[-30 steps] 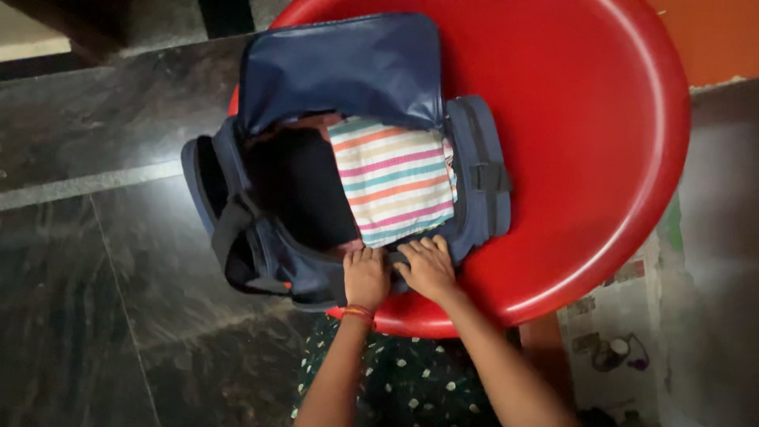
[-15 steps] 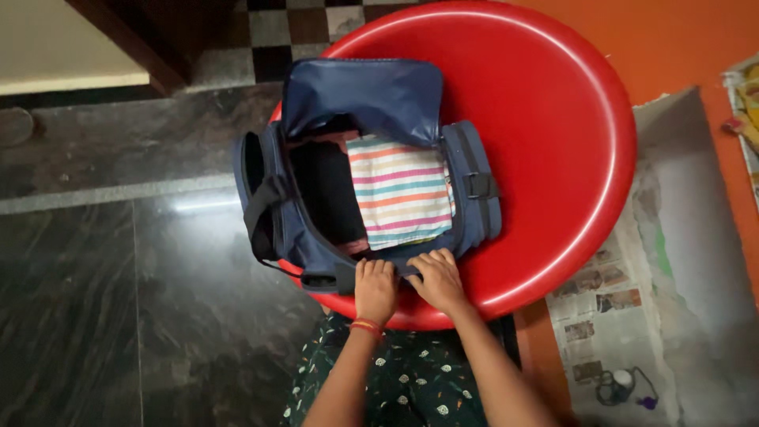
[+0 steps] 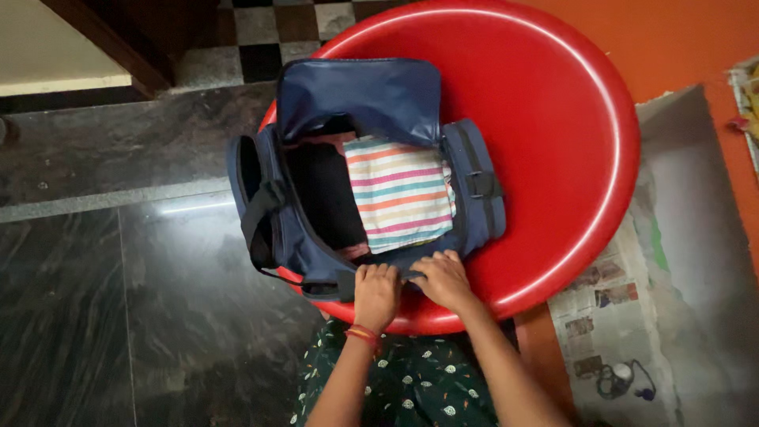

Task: The person removes several folded garments and fabrics from a blue duffel bag resting on a red chair and organizes them onto a storage shelf, then picks up a large packaged item from a bed.

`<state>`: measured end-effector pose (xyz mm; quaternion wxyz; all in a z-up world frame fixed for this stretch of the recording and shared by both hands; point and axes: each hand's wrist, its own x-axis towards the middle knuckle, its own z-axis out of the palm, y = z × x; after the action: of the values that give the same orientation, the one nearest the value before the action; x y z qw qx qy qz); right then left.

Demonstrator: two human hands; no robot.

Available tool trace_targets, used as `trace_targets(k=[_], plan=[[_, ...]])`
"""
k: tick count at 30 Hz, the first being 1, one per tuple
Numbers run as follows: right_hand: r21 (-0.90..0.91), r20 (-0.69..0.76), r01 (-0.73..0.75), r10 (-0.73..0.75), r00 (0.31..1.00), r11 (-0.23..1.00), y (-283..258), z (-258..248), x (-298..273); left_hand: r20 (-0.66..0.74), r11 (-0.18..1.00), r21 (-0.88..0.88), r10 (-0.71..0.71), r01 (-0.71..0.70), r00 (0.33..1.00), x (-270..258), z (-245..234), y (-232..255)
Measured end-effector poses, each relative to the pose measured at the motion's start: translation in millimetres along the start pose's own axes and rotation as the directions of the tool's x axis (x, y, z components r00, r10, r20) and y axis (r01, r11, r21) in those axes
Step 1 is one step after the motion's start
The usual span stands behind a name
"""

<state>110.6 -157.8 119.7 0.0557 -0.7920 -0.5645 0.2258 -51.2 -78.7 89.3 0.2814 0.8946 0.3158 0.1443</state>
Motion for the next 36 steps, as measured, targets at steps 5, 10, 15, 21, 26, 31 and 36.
trace_targets(k=[5,10,15,21,26,31,36], plan=[[0.03,-0.018,0.042,-0.041,0.999,0.999,-5.5,-8.6,1.8,-0.015,0.998,-0.048,0.035,-0.035,0.999,2.9,-18.5,3.1],[0.044,-0.027,-0.007,0.009,1.0,0.999,1.0,3.2,7.8,-0.064,0.998,-0.066,-0.005,0.001,0.998,11.5,-6.0,0.9],[0.037,-0.074,-0.052,0.055,0.996,0.998,5.3,27.0,14.9,0.032,0.998,-0.033,-0.048,0.049,0.998,22.9,17.2,-10.2],[0.084,-0.016,-0.103,0.104,0.994,0.991,13.6,44.8,7.3,0.485,0.991,0.114,-0.12,0.074,0.866,23.9,45.4,-34.1],[0.259,-0.079,-0.053,0.076,0.994,0.965,12.7,36.5,-0.2,0.604,0.954,0.271,-0.066,-0.127,0.794,33.6,37.9,-11.4],[0.348,-0.04,-0.168,0.194,0.98,0.922,-1.3,23.3,-6.3,0.787,0.962,0.248,-0.131,-0.115,0.602,60.7,5.1,7.6],[0.453,-0.257,-0.241,0.385,0.887,0.858,-29.2,41.2,-17.2,0.901,0.891,0.204,-0.009,-0.405,0.433,83.3,-11.4,24.5]])
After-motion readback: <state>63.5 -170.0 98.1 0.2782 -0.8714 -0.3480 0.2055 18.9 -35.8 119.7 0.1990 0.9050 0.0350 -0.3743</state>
